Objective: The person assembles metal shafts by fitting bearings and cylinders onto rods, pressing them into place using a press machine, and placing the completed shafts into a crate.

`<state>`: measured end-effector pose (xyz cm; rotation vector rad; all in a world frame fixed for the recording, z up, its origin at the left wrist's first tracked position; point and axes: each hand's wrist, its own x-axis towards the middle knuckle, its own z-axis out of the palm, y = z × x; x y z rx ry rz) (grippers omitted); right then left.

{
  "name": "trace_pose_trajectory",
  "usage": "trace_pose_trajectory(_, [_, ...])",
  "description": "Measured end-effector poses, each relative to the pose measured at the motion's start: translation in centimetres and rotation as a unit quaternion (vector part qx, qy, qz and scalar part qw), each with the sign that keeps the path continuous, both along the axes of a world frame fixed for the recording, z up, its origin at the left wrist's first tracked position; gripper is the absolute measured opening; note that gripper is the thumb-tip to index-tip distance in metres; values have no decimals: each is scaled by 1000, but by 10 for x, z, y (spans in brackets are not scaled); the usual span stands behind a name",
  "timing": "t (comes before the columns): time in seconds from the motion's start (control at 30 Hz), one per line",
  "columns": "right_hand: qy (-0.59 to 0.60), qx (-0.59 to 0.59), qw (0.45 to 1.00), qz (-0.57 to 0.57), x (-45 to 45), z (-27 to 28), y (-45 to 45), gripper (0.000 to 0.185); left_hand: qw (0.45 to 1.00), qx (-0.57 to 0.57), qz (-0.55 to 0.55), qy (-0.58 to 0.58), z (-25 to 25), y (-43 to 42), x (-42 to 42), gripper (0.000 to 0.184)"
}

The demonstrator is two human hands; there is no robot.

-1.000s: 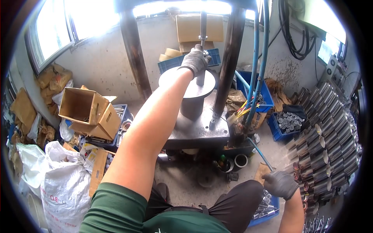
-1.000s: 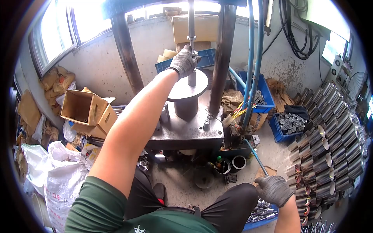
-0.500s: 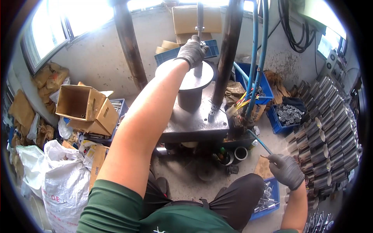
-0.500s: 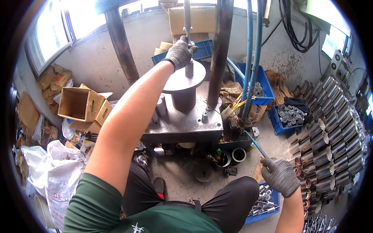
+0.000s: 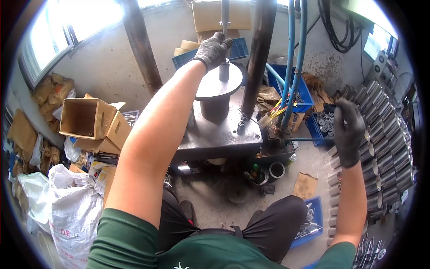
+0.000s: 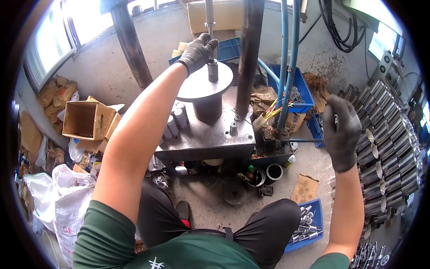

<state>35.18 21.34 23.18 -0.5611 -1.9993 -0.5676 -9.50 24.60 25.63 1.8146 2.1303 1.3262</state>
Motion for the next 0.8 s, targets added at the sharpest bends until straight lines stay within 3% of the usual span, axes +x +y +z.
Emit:
trace_pose_trajectory(0.17, [44, -67, 997, 20, -12, 5, 27, 29, 1000, 12, 1, -8, -2, -3, 3, 41])
trace_pose_trajectory(0.37, [-102, -109, 989, -7, 29, -36, -55, 42, 999, 40, 2, -1, -8, 5, -1, 37])
trace_pose_trajectory(0.4, [-172, -296, 937, -70, 38, -41, -80, 36, 999, 40, -4, -7, -9, 5, -2, 36])
trace_pose_trajectory(0.43, [-267, -375, 885, -73, 51, -50, -95, 32, 999, 40, 3, -2, -8, 4, -1, 35])
trace_pose_trajectory(0.47, [-357, -450, 815, -76, 61, -59, -105, 30, 999, 34, -1, -6, -8, 4, -1, 35])
trace_pose_trajectory(0.53, [-454, -504, 732, -71, 66, -74, -114, 30, 1000, 2, 0, -4, -6, 3, -2, 43])
trace_pose_trajectory(0.7, [-300, -488, 819, -43, 58, -55, -111, 31, 1000, -1, 5, -12, -4, 2, 2, 42])
trace_pose_trajectory(0.8, [-262, -479, 836, -48, 56, -54, -111, 31, 1000, 1, 4, -7, -4, 1, 2, 42])
